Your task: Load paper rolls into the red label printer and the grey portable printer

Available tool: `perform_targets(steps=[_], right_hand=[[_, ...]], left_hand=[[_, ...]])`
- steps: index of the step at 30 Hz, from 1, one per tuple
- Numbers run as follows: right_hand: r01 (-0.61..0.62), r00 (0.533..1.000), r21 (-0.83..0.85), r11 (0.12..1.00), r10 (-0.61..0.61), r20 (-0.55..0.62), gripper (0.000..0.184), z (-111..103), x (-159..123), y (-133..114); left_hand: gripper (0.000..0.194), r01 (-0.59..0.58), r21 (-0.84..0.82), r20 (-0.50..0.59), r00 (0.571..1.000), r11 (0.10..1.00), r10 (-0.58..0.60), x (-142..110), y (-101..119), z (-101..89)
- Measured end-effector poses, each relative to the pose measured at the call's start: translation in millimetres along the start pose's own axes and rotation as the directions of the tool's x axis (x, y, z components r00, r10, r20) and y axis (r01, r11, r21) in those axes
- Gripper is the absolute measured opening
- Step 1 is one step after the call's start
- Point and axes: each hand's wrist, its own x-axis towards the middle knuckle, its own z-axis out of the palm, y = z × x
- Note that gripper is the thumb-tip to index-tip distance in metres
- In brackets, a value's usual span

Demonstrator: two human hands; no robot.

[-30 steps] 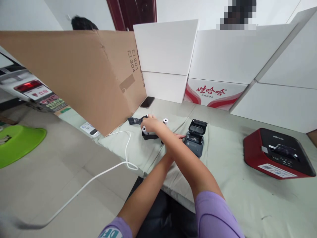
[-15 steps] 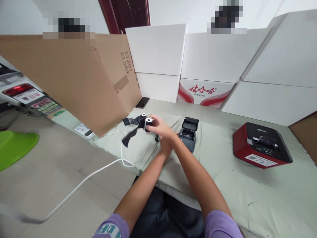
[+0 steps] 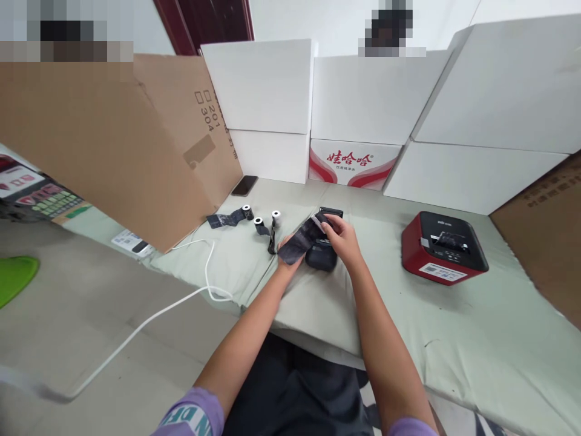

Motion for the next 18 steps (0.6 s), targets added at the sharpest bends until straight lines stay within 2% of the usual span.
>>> perform_targets(steps=[3, 6, 8, 10, 13, 18], right_hand=[[0.057, 0.995, -0.133, 0.99, -0.066, -0.07, 0.043, -6, 3, 12], [0.09, 0.989, -0.234, 0.968, -0.115, -0.096, 0.041, -10, 4, 21], [0.095, 0.989, -0.252, 0.963, -0.12, -0.083, 0.04, -11, 5, 26], [0.1, 0.991, -0.263, 0.96, -0.118, -0.056, 0.04, -10, 5, 30], [0.107, 0.993, -0.291, 0.951, -0.118, -0.022, 0.038, -11, 4, 31], [0.121, 0.991, -0.345, 0.931, -0.134, -0.013, 0.034, -15, 1, 31]], left_hand=[[0.003, -0.066, 0.035, -0.012, 0.998, 0.997, 0.066, -4, 4, -5.3], [0.02, -0.122, -0.216, -0.027, 0.992, 0.969, 0.12, -6, 5, -9.6], [0.036, -0.066, -0.408, -0.007, 0.998, 0.911, 0.069, -6, 6, -10.9], [0.045, 0.015, -0.509, 0.049, 0.999, 0.86, 0.012, -6, 7, -11.3], [0.033, 0.065, -0.532, 0.14, 0.99, 0.845, 0.012, -6, 10, -11.3], [0.04, 0.033, -0.495, 0.222, 0.971, 0.868, 0.09, -11, 16, -13.5]])
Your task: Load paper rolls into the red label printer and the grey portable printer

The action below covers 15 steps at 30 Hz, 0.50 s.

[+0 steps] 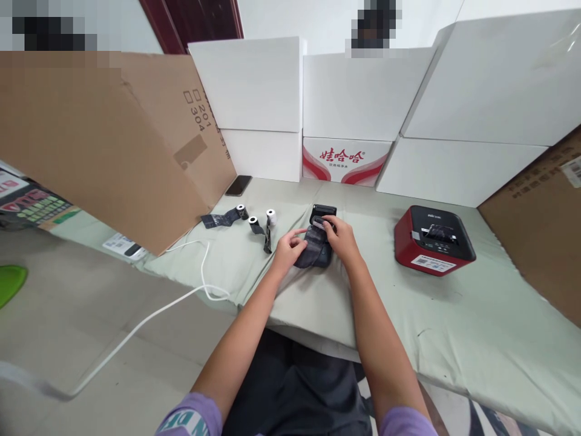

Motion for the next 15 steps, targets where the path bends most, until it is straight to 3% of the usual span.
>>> perform_targets(steps=[6, 11, 15], right_hand=[[0.029, 0.999, -0.058, 0.998, -0.027, 0.029, 0.029, 4, -2, 7], [0.016, 0.998, -0.051, 0.999, -0.013, 0.059, 0.027, 10, -1, 14], [0.038, 0.996, -0.049, 0.998, -0.034, 0.079, 0.013, 12, 1, 17]], left_hand=[[0.042, -0.027, 0.101, 0.051, 0.998, 0.995, 0.022, -5, 6, -1.1], [0.037, -0.043, 0.181, 0.032, 0.999, 0.982, 0.038, -6, 5, -2.3], [0.033, -0.03, 0.183, -0.013, 0.999, 0.983, 0.033, -5, 4, -2.1]])
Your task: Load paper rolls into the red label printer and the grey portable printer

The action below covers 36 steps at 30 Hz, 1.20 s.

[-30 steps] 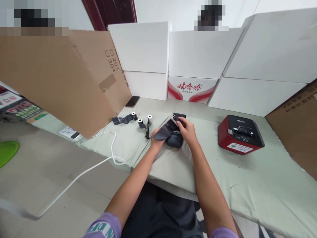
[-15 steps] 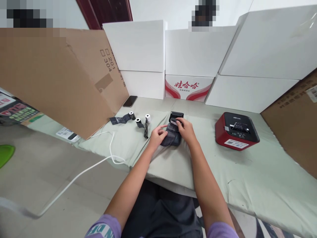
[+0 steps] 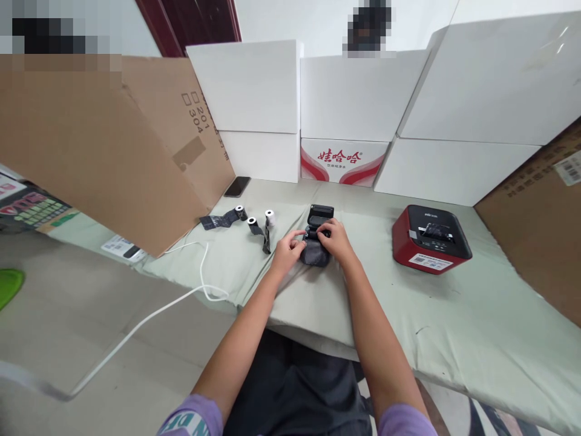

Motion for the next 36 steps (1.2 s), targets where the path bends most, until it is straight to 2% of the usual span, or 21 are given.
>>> perform_targets(steps=[2, 4, 6, 7, 10, 13, 15, 17, 20, 23, 26, 29, 36], right_hand=[[0.011, 0.999, -0.003, 1.0, -0.011, -0.041, 0.012, 0, 0, -2], [-0.004, 0.985, 0.005, 1.0, 0.005, -0.172, 0.014, 1, -1, -5], [-0.06, 0.949, 0.076, 0.995, 0.081, -0.304, 0.027, 3, 0, -5], [-0.095, 0.934, 0.149, 0.984, 0.14, -0.329, 0.038, 4, 1, -4], [-0.168, 0.933, 0.421, 0.892, 0.282, -0.224, 0.059, 9, 5, 5], [-0.201, 0.934, 0.562, 0.802, 0.329, -0.136, 0.055, 8, 7, 12], [-0.199, 0.939, 0.579, 0.79, 0.323, -0.118, 0.043, 5, 6, 13], [-0.182, 0.958, 0.574, 0.798, 0.275, -0.078, 0.029, 1, 4, 11], [-0.195, 0.977, 0.55, 0.812, 0.212, 0.034, 0.019, -3, 1, 8], [-0.239, 0.971, 0.524, 0.818, 0.191, 0.145, 0.031, -7, 0, 8], [-0.273, 0.959, 0.522, 0.808, 0.184, 0.217, 0.04, -10, 0, 11], [-0.311, 0.944, 0.532, 0.788, 0.192, 0.268, 0.048, -12, -2, 14], [-0.285, 0.948, 0.536, 0.794, 0.152, 0.279, 0.053, -12, -3, 14]], left_hand=[[0.032, 0.005, 0.009, -0.021, 1.0, 1.0, -0.005, 1, -1, -0.1], [0.031, 0.003, 0.015, -0.032, 0.999, 1.0, -0.002, 1, -1, -0.2], [0.031, -0.007, 0.024, -0.032, 0.999, 1.0, 0.008, 2, -2, -0.1], [0.031, -0.013, 0.03, -0.028, 1.0, 0.999, 0.014, 2, -2, 0.0], [0.03, -0.025, 0.067, -0.018, 0.999, 0.997, 0.026, 2, -1, 0.3], [0.028, -0.072, 0.089, 0.023, 0.997, 0.993, 0.07, -1, 2, -1.4], [0.03, -0.134, 0.101, 0.068, 0.99, 0.986, 0.127, -4, 5, -3.8], [0.029, -0.181, 0.123, 0.064, 0.983, 0.976, 0.174, -6, 6, -6.4], [0.029, -0.158, 0.136, -0.085, 0.982, 0.978, 0.171, -5, 5, -7.8], [0.025, -0.056, 0.088, -0.198, 0.978, 0.995, 0.072, 2, -2, -4.6], [0.033, 0.035, 0.076, -0.152, 0.988, 0.997, -0.024, 11, -12, 0.5], [0.038, 0.082, 0.118, -0.109, 0.992, 0.99, -0.069, 18, -18, 3.3], [0.037, 0.137, 0.103, -0.057, 0.99, 0.985, -0.131, 32, -20, 3.2]])
